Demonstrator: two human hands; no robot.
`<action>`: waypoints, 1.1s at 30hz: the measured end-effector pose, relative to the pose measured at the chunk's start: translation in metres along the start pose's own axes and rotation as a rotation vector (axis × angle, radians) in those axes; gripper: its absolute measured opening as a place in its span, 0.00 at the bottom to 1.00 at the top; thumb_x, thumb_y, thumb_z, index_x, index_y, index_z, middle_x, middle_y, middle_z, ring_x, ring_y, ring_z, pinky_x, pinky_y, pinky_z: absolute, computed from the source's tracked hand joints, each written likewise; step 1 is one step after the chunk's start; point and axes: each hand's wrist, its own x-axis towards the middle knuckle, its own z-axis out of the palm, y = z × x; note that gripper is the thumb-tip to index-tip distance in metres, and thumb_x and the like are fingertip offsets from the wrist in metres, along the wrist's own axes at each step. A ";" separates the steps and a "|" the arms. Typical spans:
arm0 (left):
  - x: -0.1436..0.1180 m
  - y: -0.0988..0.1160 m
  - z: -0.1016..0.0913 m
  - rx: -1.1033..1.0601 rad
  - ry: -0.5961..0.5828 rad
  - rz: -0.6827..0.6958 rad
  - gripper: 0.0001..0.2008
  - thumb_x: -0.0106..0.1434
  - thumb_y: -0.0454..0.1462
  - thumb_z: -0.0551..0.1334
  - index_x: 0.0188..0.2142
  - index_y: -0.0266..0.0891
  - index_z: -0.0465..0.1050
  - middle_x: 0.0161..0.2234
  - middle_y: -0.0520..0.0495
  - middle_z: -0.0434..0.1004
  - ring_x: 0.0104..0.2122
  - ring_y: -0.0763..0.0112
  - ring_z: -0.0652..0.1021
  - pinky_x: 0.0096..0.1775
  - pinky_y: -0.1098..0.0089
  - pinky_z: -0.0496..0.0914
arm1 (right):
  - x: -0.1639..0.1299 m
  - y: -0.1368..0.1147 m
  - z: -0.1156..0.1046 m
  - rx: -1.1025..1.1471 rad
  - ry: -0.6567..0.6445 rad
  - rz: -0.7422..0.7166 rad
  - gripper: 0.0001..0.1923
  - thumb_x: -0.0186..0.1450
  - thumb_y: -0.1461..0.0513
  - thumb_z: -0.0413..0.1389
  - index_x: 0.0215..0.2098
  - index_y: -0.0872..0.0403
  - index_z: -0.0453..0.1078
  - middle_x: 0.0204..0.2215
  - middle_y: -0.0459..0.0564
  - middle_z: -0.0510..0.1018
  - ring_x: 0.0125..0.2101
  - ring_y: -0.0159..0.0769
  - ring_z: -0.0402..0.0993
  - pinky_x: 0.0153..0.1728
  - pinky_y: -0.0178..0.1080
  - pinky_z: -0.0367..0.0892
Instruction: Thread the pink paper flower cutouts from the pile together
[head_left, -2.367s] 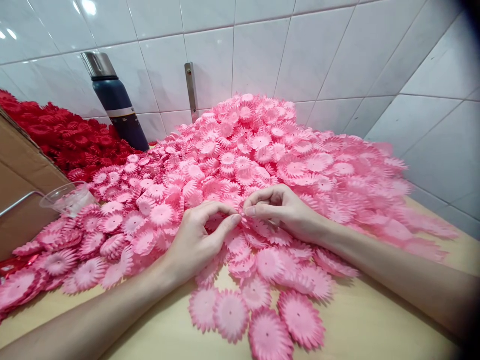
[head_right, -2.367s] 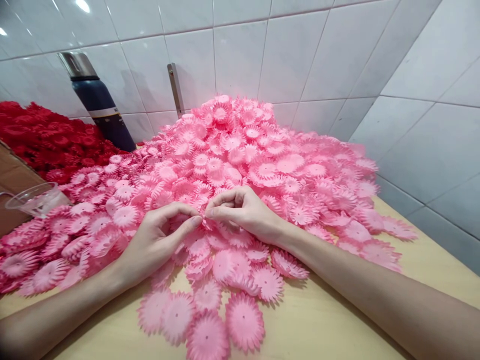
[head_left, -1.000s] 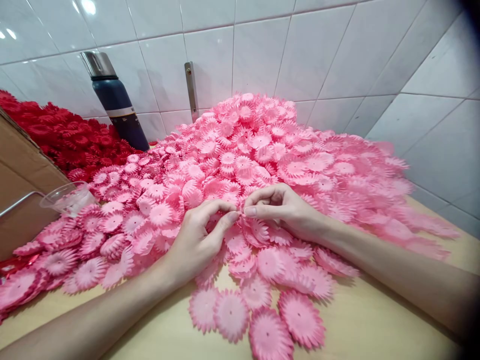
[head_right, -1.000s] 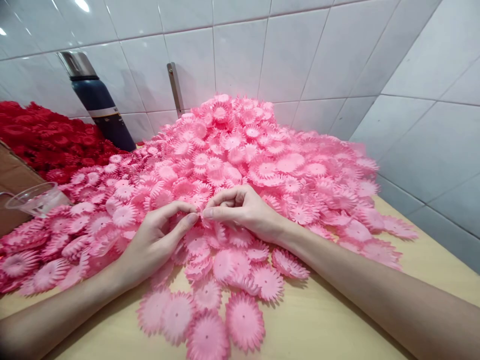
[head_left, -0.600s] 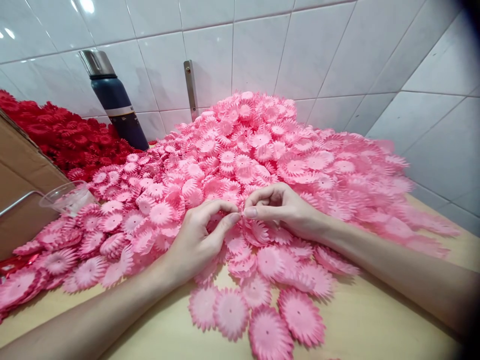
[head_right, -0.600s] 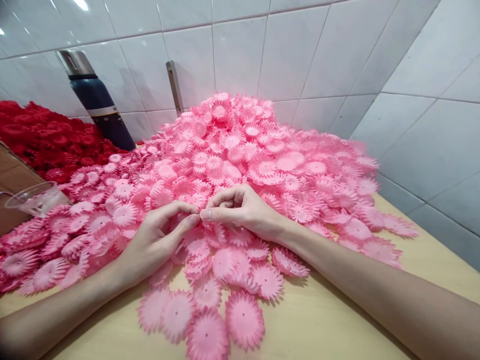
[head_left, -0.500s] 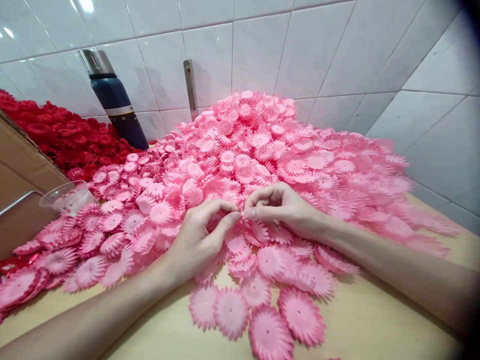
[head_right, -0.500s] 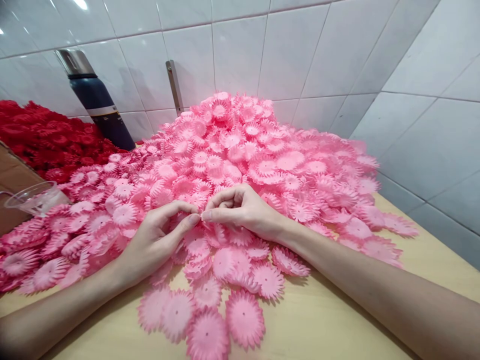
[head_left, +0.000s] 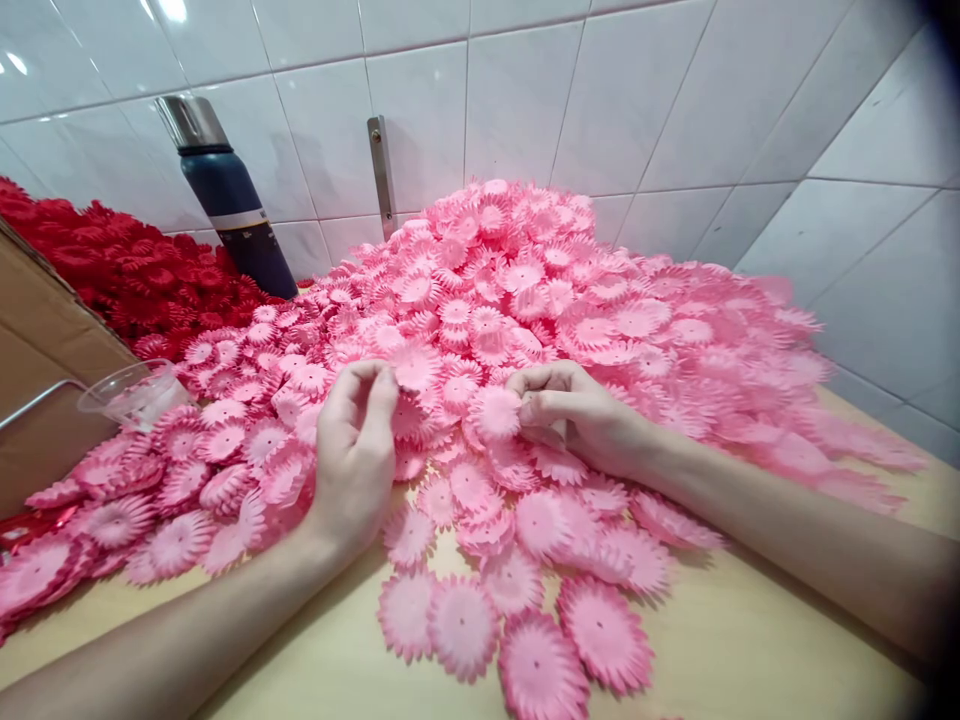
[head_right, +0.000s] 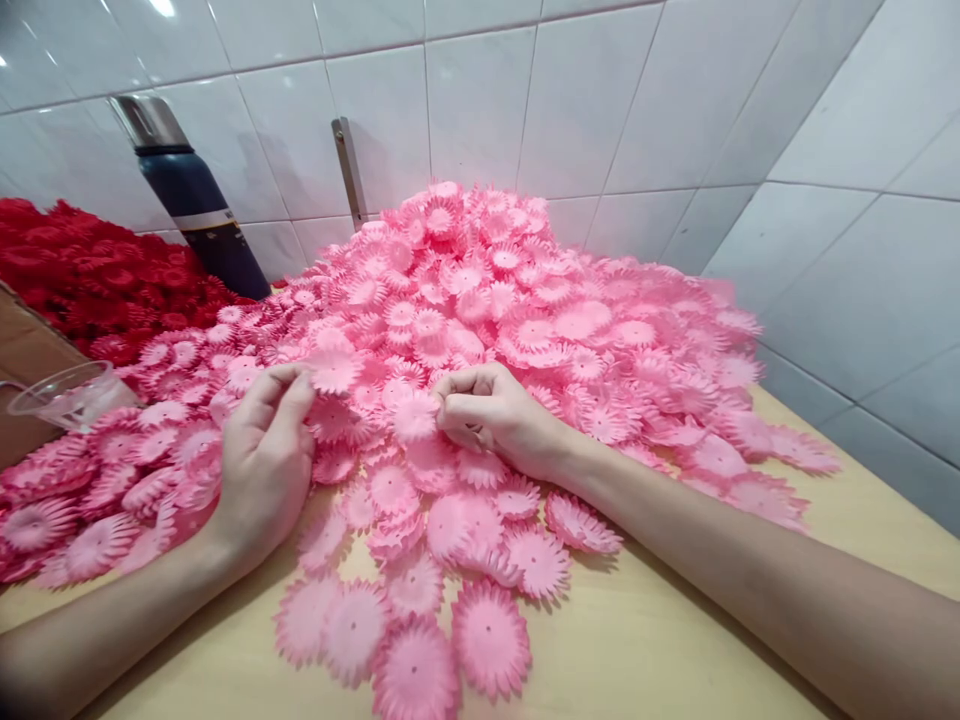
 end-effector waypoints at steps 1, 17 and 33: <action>0.001 -0.002 0.000 -0.025 0.036 -0.010 0.05 0.66 0.37 0.58 0.33 0.41 0.69 0.30 0.53 0.71 0.32 0.74 0.73 0.35 0.74 0.69 | 0.000 0.000 0.001 0.019 0.011 0.003 0.02 0.46 0.66 0.58 0.17 0.57 0.70 0.10 0.40 0.65 0.11 0.21 0.53 0.13 0.30 0.44; -0.011 0.012 -0.001 0.135 -0.392 0.730 0.13 0.58 0.28 0.66 0.44 0.37 0.76 0.41 0.43 0.82 0.46 0.63 0.78 0.52 0.57 0.72 | -0.003 -0.013 0.010 0.096 0.069 -0.172 0.11 0.54 0.63 0.65 0.18 0.55 0.71 0.11 0.39 0.63 0.14 0.23 0.54 0.20 0.34 0.52; -0.012 0.006 -0.001 0.453 -0.542 0.586 0.13 0.68 0.37 0.56 0.42 0.34 0.79 0.52 0.37 0.75 0.55 0.57 0.70 0.55 0.52 0.67 | -0.030 -0.085 0.010 -0.727 -0.573 0.211 0.06 0.55 0.61 0.66 0.29 0.56 0.77 0.16 0.41 0.70 0.16 0.23 0.60 0.16 0.29 0.54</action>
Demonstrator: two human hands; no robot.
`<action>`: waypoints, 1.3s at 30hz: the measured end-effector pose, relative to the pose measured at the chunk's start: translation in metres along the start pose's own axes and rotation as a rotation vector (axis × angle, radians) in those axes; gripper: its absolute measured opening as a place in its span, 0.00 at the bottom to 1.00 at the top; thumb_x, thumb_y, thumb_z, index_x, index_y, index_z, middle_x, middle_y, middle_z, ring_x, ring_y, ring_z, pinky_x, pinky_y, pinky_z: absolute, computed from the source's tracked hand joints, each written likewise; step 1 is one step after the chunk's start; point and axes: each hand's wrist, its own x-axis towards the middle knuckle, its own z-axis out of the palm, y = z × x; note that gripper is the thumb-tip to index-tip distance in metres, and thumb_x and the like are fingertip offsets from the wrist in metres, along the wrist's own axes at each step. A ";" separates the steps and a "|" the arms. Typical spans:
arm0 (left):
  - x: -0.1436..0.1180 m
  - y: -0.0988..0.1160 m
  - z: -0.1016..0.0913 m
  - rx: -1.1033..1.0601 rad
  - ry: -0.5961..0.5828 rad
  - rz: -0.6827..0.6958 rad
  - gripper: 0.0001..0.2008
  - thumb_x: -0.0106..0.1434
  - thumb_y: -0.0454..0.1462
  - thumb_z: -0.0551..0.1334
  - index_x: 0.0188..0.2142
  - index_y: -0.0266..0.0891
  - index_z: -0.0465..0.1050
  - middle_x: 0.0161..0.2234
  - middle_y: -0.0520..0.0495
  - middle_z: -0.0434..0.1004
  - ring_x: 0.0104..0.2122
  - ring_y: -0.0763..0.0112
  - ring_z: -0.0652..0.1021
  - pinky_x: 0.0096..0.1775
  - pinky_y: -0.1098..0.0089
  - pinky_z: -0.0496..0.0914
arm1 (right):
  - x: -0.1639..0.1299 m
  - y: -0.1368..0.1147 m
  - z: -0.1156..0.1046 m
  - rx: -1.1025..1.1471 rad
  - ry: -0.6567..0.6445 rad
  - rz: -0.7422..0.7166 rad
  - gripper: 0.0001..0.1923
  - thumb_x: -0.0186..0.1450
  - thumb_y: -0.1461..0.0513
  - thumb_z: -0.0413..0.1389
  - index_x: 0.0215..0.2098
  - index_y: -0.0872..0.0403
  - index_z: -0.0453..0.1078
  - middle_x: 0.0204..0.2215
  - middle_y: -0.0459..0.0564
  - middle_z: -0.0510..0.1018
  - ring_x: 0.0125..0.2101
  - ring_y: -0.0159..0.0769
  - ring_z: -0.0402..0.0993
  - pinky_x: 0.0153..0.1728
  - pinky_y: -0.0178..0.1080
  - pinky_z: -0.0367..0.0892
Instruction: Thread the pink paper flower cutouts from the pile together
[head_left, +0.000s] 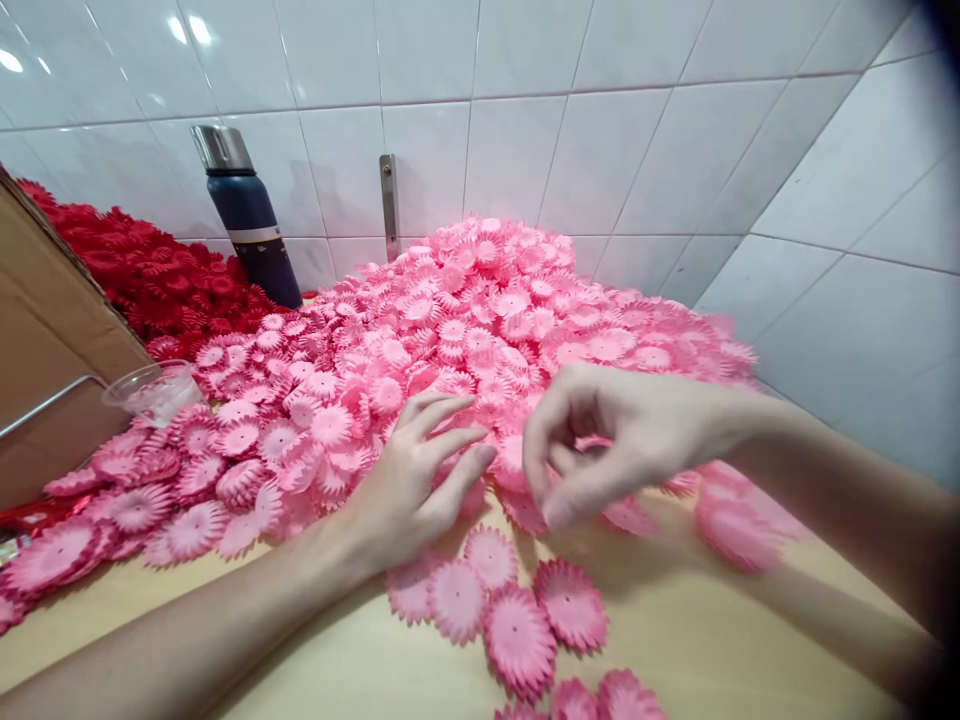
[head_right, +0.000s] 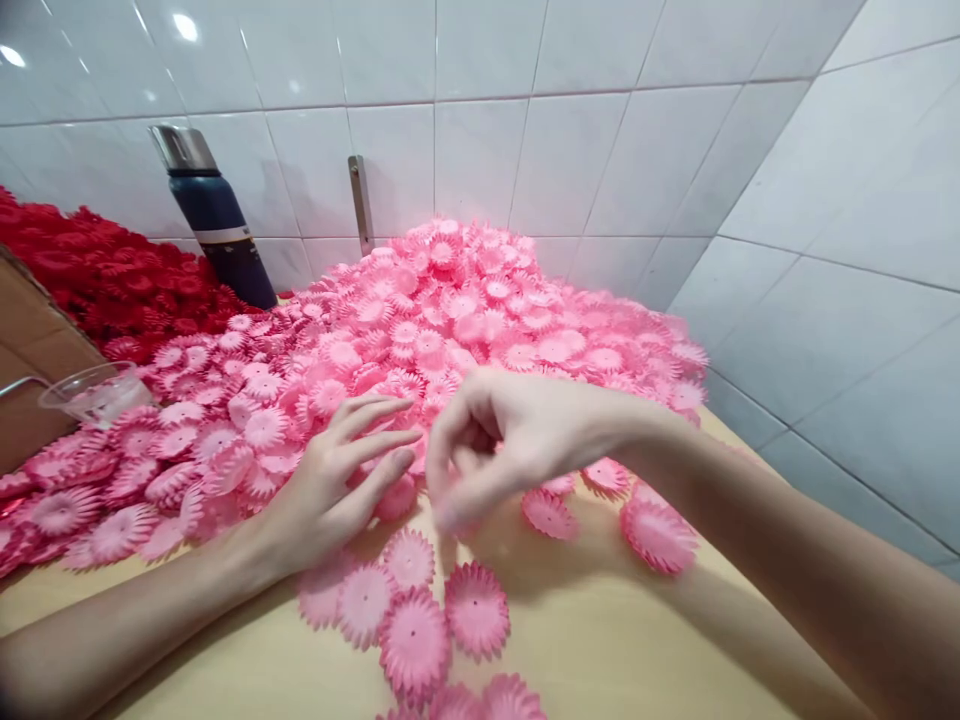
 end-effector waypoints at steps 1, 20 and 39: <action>0.000 0.000 0.000 -0.009 0.043 -0.014 0.12 0.68 0.36 0.57 0.40 0.34 0.79 0.52 0.37 0.75 0.54 0.57 0.70 0.55 0.52 0.66 | -0.002 -0.005 0.003 -0.115 -0.109 0.105 0.07 0.54 0.61 0.66 0.30 0.56 0.78 0.16 0.41 0.71 0.16 0.24 0.61 0.16 0.29 0.55; 0.001 0.006 -0.001 -0.182 0.090 -0.074 0.07 0.67 0.35 0.57 0.36 0.36 0.74 0.33 0.44 0.78 0.36 0.65 0.74 0.40 0.63 0.70 | 0.006 -0.008 0.023 -0.442 -0.170 0.227 0.02 0.51 0.67 0.58 0.22 0.54 0.70 0.18 0.40 0.71 0.18 0.26 0.63 0.16 0.29 0.54; 0.001 0.007 -0.002 -0.163 0.062 -0.097 0.06 0.66 0.35 0.58 0.38 0.36 0.74 0.35 0.44 0.79 0.37 0.65 0.77 0.41 0.63 0.73 | 0.009 -0.002 0.024 -0.419 -0.123 0.177 0.04 0.53 0.67 0.57 0.24 0.54 0.75 0.16 0.41 0.68 0.16 0.24 0.58 0.15 0.29 0.51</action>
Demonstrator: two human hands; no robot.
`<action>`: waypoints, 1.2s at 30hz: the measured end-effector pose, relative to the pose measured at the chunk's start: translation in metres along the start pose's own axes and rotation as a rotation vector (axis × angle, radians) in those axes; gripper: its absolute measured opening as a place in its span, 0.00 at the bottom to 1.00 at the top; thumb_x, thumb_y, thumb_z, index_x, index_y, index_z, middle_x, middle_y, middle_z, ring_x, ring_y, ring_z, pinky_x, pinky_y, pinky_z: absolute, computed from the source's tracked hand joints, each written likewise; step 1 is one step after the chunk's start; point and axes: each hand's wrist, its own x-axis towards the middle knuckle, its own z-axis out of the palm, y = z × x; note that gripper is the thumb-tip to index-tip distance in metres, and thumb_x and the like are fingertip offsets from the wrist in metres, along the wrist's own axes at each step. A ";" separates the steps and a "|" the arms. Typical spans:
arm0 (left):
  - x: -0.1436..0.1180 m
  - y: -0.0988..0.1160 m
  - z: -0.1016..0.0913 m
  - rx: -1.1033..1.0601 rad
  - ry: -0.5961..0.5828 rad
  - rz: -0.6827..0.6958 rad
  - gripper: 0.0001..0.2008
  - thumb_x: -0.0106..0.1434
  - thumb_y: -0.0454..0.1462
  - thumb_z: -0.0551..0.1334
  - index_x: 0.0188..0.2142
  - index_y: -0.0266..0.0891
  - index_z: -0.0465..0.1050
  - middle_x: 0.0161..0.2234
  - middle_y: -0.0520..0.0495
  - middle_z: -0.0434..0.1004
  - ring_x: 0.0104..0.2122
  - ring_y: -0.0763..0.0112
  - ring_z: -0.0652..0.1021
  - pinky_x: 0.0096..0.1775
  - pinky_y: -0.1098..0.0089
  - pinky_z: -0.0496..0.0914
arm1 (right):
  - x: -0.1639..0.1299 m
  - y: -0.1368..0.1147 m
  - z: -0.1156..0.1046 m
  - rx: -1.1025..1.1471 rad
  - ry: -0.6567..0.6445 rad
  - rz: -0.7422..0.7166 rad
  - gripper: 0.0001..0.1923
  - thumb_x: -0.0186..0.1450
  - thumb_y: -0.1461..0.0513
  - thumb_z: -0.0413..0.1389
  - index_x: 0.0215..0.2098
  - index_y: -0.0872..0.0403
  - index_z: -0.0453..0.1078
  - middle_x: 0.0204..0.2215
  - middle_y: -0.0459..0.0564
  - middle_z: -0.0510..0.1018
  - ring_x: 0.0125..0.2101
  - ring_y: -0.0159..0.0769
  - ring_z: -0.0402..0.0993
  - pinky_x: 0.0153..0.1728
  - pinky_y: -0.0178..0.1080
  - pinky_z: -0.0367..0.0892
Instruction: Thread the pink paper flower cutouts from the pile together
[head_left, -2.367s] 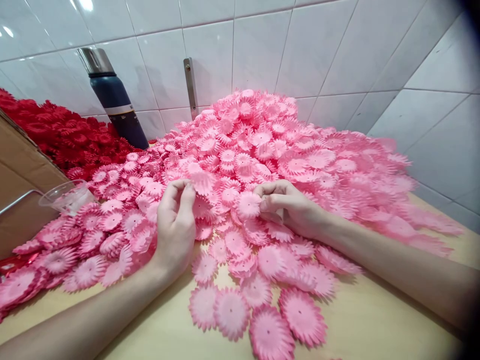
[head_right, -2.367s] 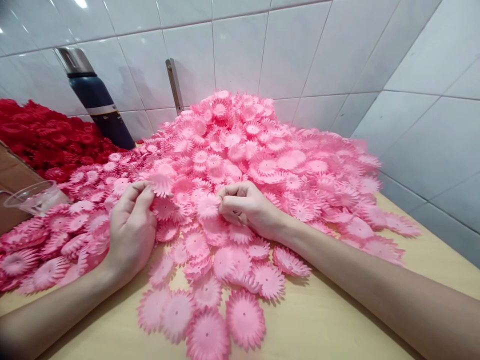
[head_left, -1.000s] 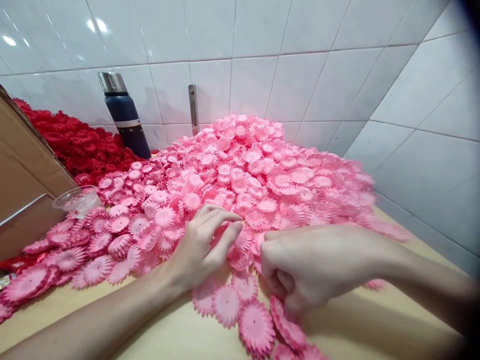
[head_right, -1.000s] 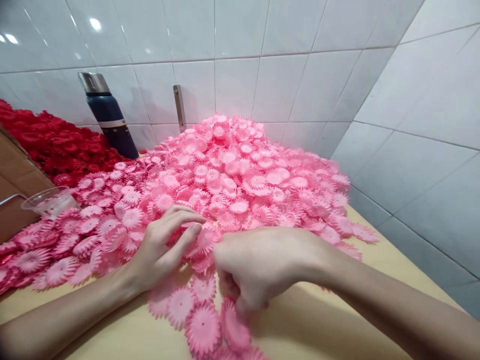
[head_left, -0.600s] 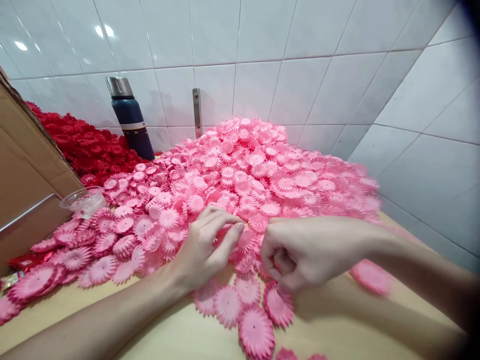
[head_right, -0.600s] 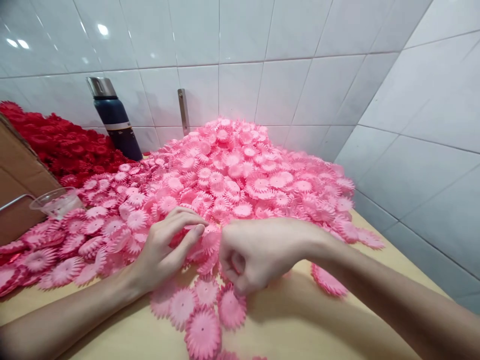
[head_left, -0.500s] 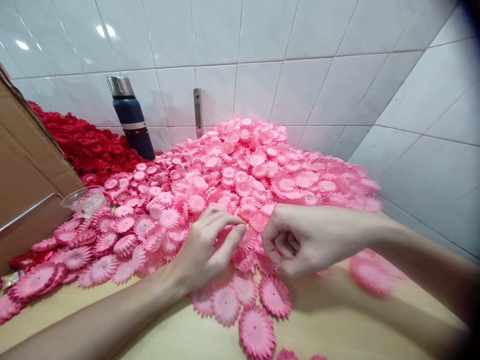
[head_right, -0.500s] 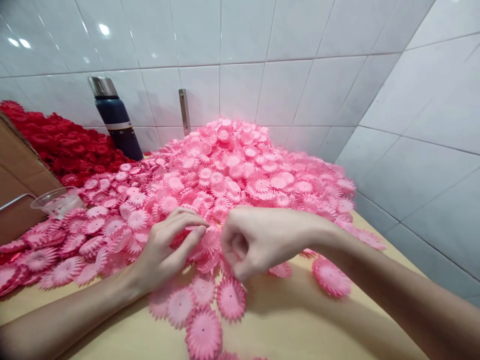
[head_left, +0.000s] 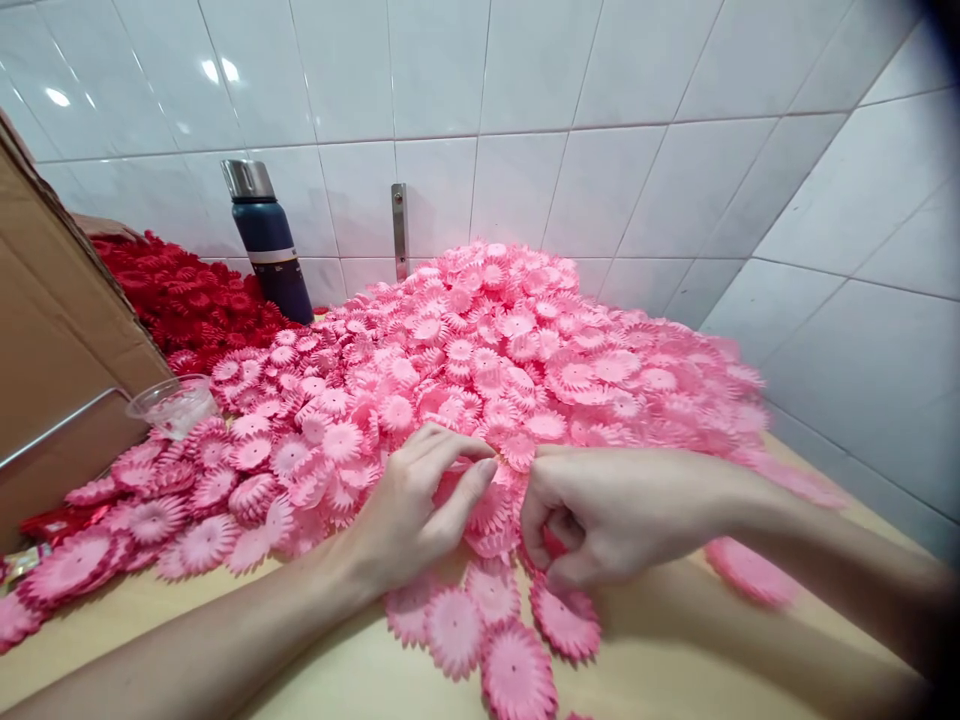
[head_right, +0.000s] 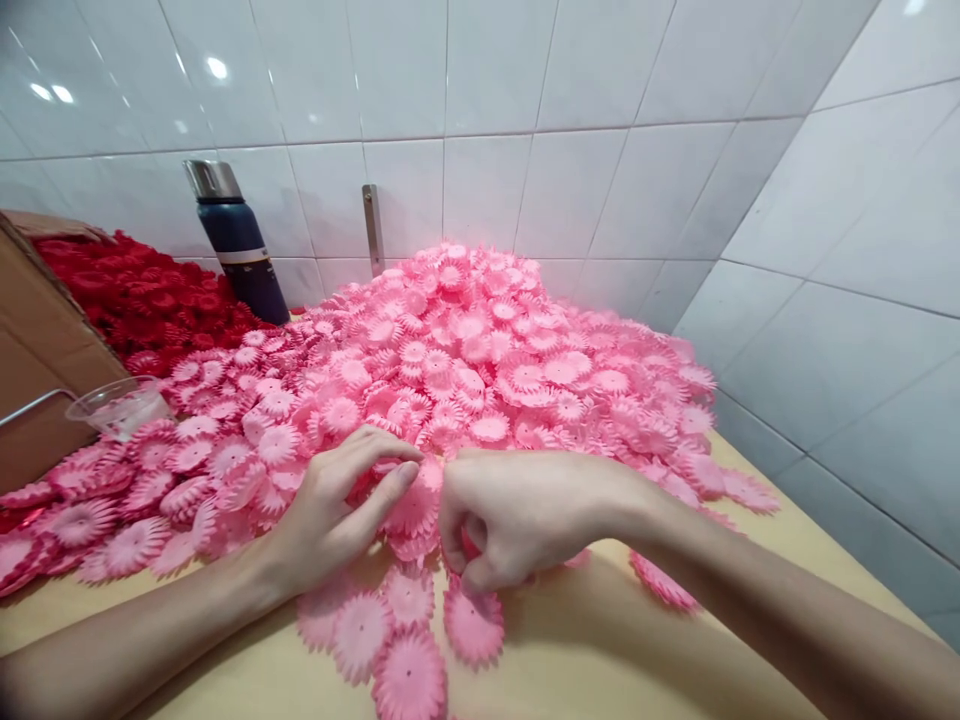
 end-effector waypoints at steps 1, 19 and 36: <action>0.000 0.000 0.000 0.000 -0.004 -0.006 0.07 0.66 0.35 0.58 0.38 0.36 0.74 0.35 0.44 0.79 0.37 0.65 0.78 0.41 0.63 0.73 | -0.002 0.000 -0.003 0.009 0.010 0.002 0.05 0.53 0.68 0.57 0.24 0.55 0.74 0.15 0.40 0.67 0.16 0.24 0.58 0.15 0.29 0.50; 0.004 0.000 0.000 -0.021 -0.021 0.164 0.09 0.64 0.35 0.62 0.27 0.38 0.76 0.26 0.47 0.80 0.33 0.66 0.74 0.44 0.58 0.70 | 0.005 0.021 -0.015 0.403 0.665 -0.284 0.04 0.60 0.61 0.62 0.33 0.53 0.77 0.30 0.48 0.79 0.31 0.34 0.73 0.32 0.37 0.69; -0.003 -0.009 0.001 0.035 0.164 0.096 0.20 0.60 0.33 0.66 0.52 0.44 0.70 0.46 0.44 0.68 0.48 0.63 0.72 0.50 0.59 0.71 | 0.016 0.025 -0.007 0.574 0.580 -0.296 0.05 0.61 0.62 0.61 0.37 0.55 0.74 0.33 0.48 0.80 0.33 0.32 0.75 0.34 0.35 0.70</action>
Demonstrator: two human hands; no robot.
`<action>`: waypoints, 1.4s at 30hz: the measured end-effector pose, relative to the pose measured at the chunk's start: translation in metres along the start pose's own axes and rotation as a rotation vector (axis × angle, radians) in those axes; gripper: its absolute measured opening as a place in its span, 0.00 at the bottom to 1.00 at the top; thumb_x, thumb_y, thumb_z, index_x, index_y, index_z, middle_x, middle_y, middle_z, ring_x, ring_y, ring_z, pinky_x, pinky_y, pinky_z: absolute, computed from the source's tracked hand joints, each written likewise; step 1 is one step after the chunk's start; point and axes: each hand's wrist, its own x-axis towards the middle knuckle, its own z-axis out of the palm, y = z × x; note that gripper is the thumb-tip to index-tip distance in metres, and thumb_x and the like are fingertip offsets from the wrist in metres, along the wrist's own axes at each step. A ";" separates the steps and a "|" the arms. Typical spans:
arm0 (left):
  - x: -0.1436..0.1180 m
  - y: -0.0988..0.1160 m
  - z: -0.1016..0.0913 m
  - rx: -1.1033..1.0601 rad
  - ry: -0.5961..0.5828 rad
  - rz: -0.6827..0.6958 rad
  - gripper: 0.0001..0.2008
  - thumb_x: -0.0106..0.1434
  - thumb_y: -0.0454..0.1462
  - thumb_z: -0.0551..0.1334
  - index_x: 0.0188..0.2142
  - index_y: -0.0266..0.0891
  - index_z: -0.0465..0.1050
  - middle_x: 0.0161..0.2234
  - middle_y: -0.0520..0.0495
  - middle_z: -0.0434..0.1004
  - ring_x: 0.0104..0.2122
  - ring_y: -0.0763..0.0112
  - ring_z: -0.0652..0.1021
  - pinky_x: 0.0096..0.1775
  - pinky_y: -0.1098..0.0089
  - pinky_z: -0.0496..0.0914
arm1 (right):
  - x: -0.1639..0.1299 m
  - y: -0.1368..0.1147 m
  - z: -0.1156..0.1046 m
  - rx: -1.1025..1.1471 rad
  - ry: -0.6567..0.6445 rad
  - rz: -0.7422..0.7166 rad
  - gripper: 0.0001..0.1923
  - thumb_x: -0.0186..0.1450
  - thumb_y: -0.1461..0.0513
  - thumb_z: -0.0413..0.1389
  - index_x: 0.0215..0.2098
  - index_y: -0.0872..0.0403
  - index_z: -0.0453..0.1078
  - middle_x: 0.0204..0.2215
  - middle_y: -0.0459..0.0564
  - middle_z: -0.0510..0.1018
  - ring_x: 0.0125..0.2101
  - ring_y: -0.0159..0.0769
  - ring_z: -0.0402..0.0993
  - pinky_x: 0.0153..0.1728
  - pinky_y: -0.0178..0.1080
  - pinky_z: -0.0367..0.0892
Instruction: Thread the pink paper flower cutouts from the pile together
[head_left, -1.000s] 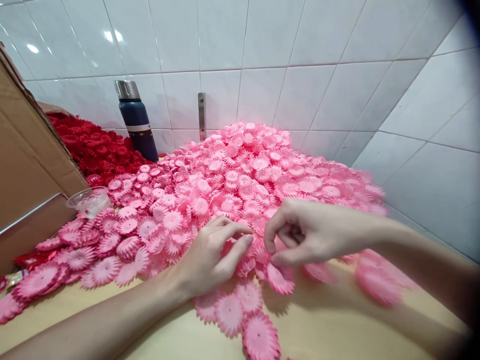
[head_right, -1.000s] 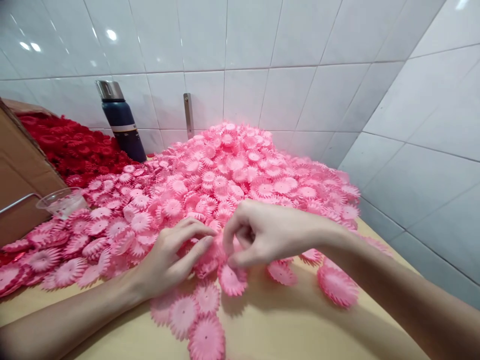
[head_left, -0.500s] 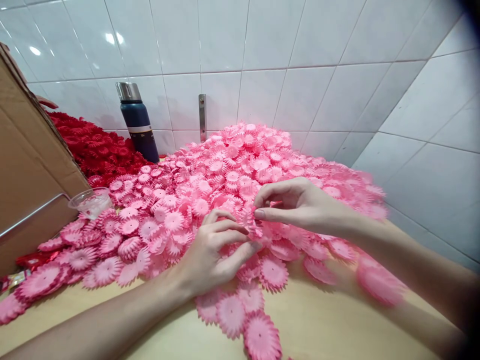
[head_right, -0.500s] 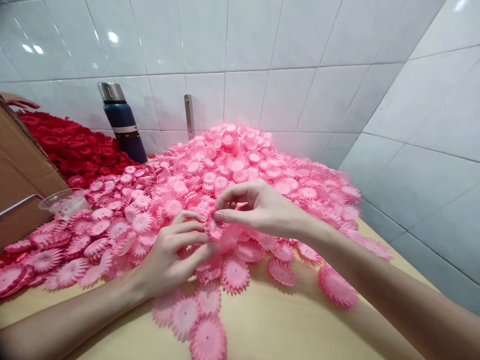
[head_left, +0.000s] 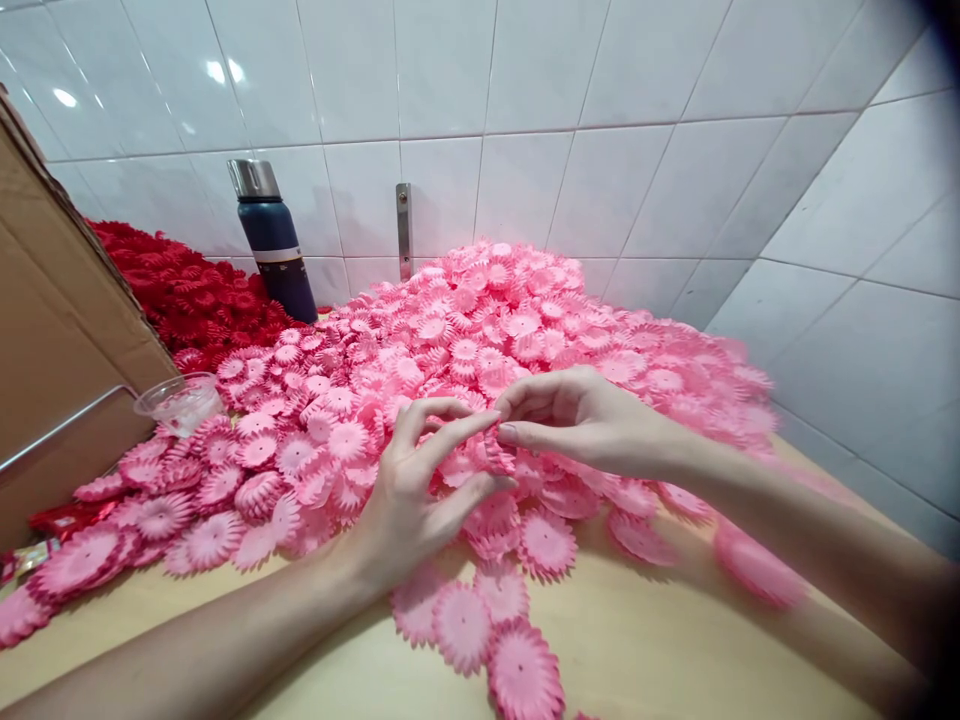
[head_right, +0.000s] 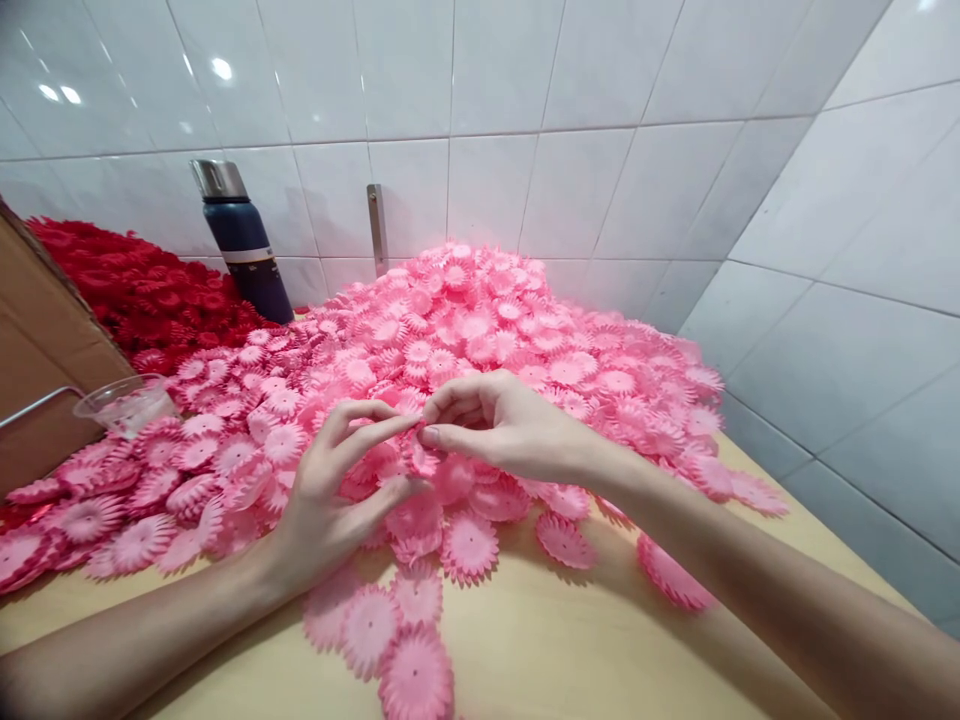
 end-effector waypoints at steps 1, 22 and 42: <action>0.000 0.001 0.000 0.015 0.020 0.004 0.20 0.59 0.34 0.67 0.51 0.44 0.70 0.46 0.44 0.68 0.49 0.63 0.72 0.50 0.59 0.71 | 0.000 0.000 0.000 -0.003 0.004 0.006 0.06 0.61 0.62 0.61 0.37 0.55 0.74 0.33 0.48 0.80 0.33 0.33 0.76 0.34 0.36 0.71; 0.001 -0.001 0.002 -0.310 0.008 -0.375 0.16 0.61 0.37 0.66 0.49 0.40 0.77 0.41 0.47 0.83 0.37 0.68 0.82 0.41 0.71 0.77 | 0.009 0.031 0.024 0.220 0.231 -0.069 0.05 0.59 0.60 0.64 0.31 0.53 0.77 0.27 0.44 0.77 0.28 0.27 0.71 0.31 0.31 0.67; 0.012 0.002 0.004 -0.546 -0.022 -0.609 0.11 0.59 0.35 0.66 0.23 0.35 0.71 0.23 0.55 0.70 0.25 0.80 0.70 0.31 0.79 0.68 | 0.016 0.052 0.015 0.375 0.204 0.074 0.09 0.52 0.58 0.68 0.26 0.55 0.77 0.23 0.43 0.76 0.25 0.28 0.70 0.30 0.33 0.65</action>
